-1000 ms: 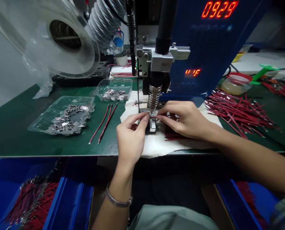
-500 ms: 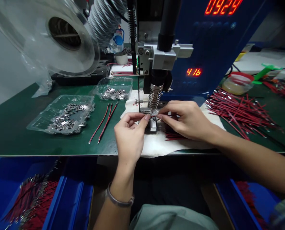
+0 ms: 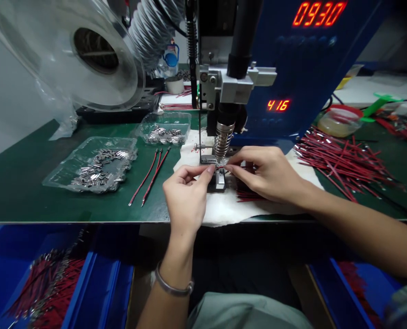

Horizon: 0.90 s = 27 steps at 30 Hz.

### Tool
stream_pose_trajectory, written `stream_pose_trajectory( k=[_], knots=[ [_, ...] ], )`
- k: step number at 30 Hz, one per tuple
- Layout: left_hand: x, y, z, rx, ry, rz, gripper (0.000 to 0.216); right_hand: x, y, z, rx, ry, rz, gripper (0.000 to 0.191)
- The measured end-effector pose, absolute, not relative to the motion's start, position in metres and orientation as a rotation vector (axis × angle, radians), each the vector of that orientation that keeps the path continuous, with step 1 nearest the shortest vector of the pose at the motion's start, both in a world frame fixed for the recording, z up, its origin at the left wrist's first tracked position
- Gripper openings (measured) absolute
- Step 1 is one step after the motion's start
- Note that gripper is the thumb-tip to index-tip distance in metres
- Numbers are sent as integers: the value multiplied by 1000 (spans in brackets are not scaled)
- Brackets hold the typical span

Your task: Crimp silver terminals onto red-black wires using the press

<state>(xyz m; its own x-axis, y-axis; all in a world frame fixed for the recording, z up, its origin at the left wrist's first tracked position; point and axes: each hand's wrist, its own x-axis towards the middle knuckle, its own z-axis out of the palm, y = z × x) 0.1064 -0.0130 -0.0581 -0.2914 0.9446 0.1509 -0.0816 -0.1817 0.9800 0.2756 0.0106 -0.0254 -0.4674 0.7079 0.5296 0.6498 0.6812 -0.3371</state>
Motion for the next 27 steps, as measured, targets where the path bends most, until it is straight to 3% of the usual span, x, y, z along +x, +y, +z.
stream_pose_trajectory(
  k=[27],
  knots=[
    [105, -14, -59, 1204, 1299, 1599, 23, 275, 9, -24, -1061, -2237, 143, 13]
  ],
)
